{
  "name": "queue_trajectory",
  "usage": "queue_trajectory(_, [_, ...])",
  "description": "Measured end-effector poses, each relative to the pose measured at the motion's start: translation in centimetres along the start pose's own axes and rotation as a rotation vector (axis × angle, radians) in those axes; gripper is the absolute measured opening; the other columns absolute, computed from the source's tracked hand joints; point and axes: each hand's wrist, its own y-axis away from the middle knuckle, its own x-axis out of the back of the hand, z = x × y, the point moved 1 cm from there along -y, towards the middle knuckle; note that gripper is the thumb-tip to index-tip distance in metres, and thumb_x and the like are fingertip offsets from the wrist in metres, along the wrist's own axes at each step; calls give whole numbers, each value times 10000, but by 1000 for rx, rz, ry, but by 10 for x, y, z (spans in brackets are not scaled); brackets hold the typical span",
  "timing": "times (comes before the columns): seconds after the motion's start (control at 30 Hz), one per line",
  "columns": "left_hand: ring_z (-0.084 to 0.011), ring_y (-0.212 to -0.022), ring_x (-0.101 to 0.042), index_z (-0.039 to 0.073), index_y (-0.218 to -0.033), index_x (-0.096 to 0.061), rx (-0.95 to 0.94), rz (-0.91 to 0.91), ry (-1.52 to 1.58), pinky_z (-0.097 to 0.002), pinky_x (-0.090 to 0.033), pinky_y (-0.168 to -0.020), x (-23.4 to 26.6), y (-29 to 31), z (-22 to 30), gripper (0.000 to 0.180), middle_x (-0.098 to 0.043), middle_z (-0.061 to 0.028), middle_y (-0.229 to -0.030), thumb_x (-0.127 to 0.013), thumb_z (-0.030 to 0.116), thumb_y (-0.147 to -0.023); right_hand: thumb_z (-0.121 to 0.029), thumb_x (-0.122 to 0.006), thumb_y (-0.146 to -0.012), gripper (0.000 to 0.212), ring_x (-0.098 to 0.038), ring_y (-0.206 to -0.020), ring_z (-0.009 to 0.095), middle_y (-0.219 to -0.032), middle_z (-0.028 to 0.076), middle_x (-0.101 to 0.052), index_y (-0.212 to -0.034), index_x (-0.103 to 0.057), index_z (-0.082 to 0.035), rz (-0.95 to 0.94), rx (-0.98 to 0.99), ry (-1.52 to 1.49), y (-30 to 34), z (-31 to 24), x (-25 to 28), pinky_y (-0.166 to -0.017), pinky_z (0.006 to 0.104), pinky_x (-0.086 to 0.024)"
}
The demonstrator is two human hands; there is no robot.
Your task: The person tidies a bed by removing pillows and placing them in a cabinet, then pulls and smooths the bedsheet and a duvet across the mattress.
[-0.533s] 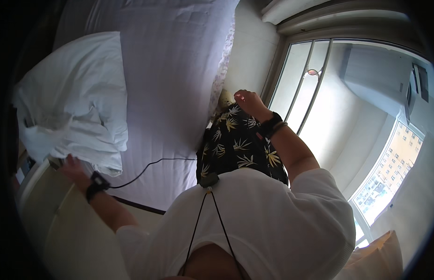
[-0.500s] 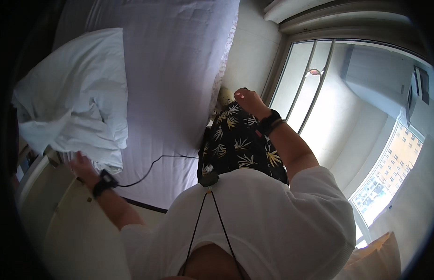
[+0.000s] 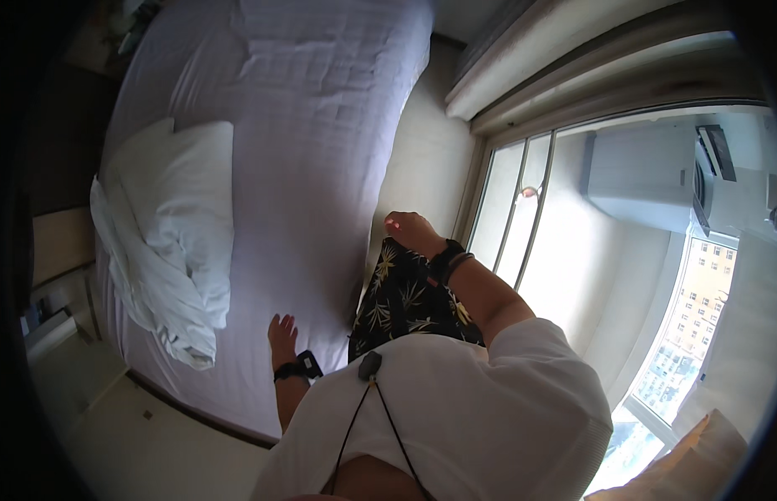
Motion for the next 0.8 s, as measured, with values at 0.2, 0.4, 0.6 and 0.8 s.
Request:
queue_trajectory(0.2, [-220, -966, -491, 132, -1166, -393, -109, 78, -143, -403, -296, -852, -81, -28, 95, 397, -489, -84, -1091, -444, 309, -815, -143, -554, -771, 164, -586, -719, 168, -775, 106, -613, -901, -587, -49, 425, 97, -150, -101, 49, 117, -634, 277, -457])
queue_trajectory(0.4, [-199, -860, -525, 176, -1130, -416, -199, 95, -225, -425, -355, -755, -206, -122, 149, 368, -524, -34, -957, -518, 257, -786, -210, -460, -837, 247, -584, -743, 188, -831, 116, -604, -947, -565, -16, 628, 94, -178, -307, 121, 246, -633, 282, -454])
queue_trajectory(0.6, [-310, -1091, -395, 37, -1233, -302, -420, 169, -834, -401, -347, -862, -420, -202, 192, 563, -388, -181, -1203, -554, 237, -771, -201, -388, -851, 246, -539, -735, 307, -769, 156, -552, -958, -532, -33, 576, -204, 189, -499, 199, 315, -601, 388, -425])
queue_trajectory(0.8, [-342, -1204, -229, 49, -1262, -261, -810, 214, -1251, -433, -224, -964, -598, -253, 274, 619, -235, -192, -1304, -520, 329, -774, -237, -462, -807, 347, -457, -1015, 330, -1093, 197, -488, -1055, -502, 3, 731, -46, -25, -613, 243, 341, -867, 374, -358])
